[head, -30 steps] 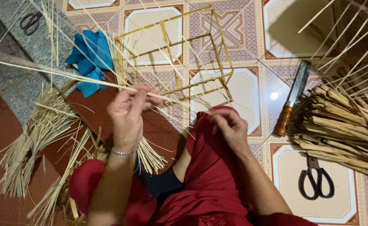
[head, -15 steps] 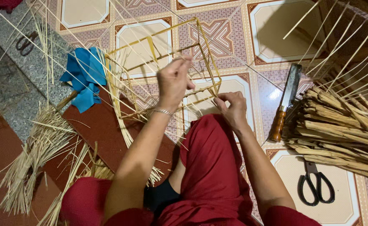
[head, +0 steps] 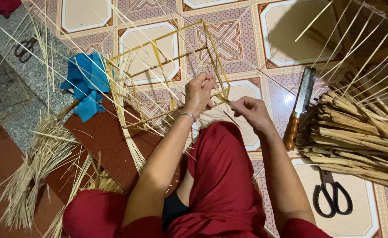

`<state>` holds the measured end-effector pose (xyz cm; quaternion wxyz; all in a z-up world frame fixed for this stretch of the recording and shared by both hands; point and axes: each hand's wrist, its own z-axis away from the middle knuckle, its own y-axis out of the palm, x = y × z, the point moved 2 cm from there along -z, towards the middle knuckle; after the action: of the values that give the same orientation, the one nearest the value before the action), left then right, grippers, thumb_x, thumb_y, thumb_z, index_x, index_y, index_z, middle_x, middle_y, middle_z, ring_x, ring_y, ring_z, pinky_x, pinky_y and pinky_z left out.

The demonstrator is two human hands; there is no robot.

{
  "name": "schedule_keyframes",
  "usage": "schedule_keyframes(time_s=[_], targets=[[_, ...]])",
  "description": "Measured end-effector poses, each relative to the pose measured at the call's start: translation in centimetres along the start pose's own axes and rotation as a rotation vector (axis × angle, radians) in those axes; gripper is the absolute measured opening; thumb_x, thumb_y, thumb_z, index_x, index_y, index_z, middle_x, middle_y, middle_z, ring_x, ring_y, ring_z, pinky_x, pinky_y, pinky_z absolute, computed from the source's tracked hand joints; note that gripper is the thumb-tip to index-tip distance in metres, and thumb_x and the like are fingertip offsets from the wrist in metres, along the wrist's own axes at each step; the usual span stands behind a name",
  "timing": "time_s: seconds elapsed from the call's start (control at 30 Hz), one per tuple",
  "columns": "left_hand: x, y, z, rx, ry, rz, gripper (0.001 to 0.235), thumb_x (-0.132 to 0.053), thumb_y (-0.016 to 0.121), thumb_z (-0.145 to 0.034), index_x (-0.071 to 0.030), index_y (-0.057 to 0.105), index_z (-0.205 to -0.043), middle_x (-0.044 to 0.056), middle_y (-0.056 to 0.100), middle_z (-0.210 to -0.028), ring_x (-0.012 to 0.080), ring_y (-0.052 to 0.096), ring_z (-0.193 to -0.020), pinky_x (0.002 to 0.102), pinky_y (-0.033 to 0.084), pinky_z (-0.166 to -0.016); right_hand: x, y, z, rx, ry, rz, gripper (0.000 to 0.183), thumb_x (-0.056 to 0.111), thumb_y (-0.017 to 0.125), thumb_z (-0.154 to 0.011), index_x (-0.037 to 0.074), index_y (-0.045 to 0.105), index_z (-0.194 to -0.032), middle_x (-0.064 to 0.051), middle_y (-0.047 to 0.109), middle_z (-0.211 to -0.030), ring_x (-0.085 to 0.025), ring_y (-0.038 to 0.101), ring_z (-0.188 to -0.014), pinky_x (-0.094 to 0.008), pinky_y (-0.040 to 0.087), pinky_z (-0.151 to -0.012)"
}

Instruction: The person sits on the floor and weaves thin dried palm strips into a rectangular basket frame. They repeatedly thread the strips through the frame, adjust the weave, and trim excess material with scissors.

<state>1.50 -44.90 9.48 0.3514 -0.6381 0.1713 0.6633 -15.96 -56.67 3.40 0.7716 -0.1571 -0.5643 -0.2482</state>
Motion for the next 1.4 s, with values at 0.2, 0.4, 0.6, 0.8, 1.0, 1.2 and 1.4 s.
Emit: schedule_keyframes(time_s=[0.2,0.4,0.6,0.8,1.0,1.2,1.4], targets=[[0.1,0.4,0.0,-0.006,-0.034,-0.142,0.013,-0.019,0.058,-0.101,-0.007,0.063,-0.104,0.005,0.071,-0.071,0.0144,0.062,-0.038,0.030,0.045,-0.031,0.2,0.2,-0.6,0.154,-0.006,-0.529,0.016,0.018,0.069,-0.097,0.002,0.069,-0.097,-0.011,0.075,-0.097,-0.016,0.069,-0.082,-0.033,0.057,-0.083],[0.7,0.9,0.5,0.061,-0.047,-0.080,0.014,-0.018,0.059,-0.102,-0.004,0.059,-0.101,0.007,0.065,-0.067,0.0158,0.058,-0.040,0.032,0.045,-0.032,2.4,0.9,-1.0,0.162,-0.048,-0.683,0.022,0.020,0.068,-0.105,-0.002,0.067,-0.106,-0.018,0.077,-0.108,-0.015,0.063,-0.079,-0.030,0.054,-0.078],[1.1,0.4,0.6,0.158,-0.015,0.023,0.015,-0.012,0.066,-0.096,-0.005,0.056,-0.105,0.008,0.074,-0.081,0.0148,0.066,-0.044,0.030,0.048,-0.035,4.9,1.4,-1.0,0.007,0.078,-0.680,0.029,0.026,0.063,-0.100,0.000,0.068,-0.109,-0.016,0.074,-0.107,-0.019,0.073,-0.087,-0.035,0.062,-0.079],[2.0,0.7,0.0,0.069,-0.053,-0.098,0.014,-0.009,0.073,-0.090,-0.003,0.060,-0.094,0.009,0.073,-0.093,0.0131,0.066,-0.046,0.028,0.051,-0.036,5.8,2.5,-1.5,-0.022,0.010,-0.462,0.034,0.032,0.061,-0.102,0.000,0.069,-0.113,-0.012,0.074,-0.110,-0.017,0.070,-0.090,-0.032,0.057,-0.072],[2.9,1.7,-0.3,0.052,-0.080,-0.132,0.018,-0.005,0.069,-0.089,-0.012,0.078,-0.103,0.004,0.076,-0.098,0.0070,0.065,-0.055,0.020,0.058,-0.044,3.9,1.6,-2.1,0.011,-0.277,-0.279,0.043,0.044,0.049,-0.108,0.008,0.071,-0.112,-0.005,0.075,-0.107,-0.014,0.070,-0.087,-0.027,0.055,-0.070],[3.2,1.4,-0.9,0.034,0.136,-0.324,0.010,-0.010,0.072,-0.087,-0.007,0.078,-0.094,0.011,0.077,-0.097,0.0174,0.074,-0.069,0.031,0.064,-0.062,0.5,3.0,-0.8,-0.242,-0.414,0.424,0.025,0.021,0.074,-0.091,0.002,0.075,-0.108,-0.009,0.076,-0.095,-0.017,0.071,-0.071,-0.030,0.056,-0.064],[3.0,1.7,-1.8,0.094,0.246,-0.660,0.011,-0.015,0.077,-0.083,-0.005,0.080,-0.084,0.017,0.077,-0.093,0.0325,0.072,-0.091,0.043,0.054,-0.091,-0.2,4.2,-0.7,-0.280,-0.383,0.424,0.018,0.017,0.079,-0.090,0.002,0.075,-0.099,-0.010,0.075,-0.081,-0.015,0.070,-0.070,-0.032,0.056,-0.065]])
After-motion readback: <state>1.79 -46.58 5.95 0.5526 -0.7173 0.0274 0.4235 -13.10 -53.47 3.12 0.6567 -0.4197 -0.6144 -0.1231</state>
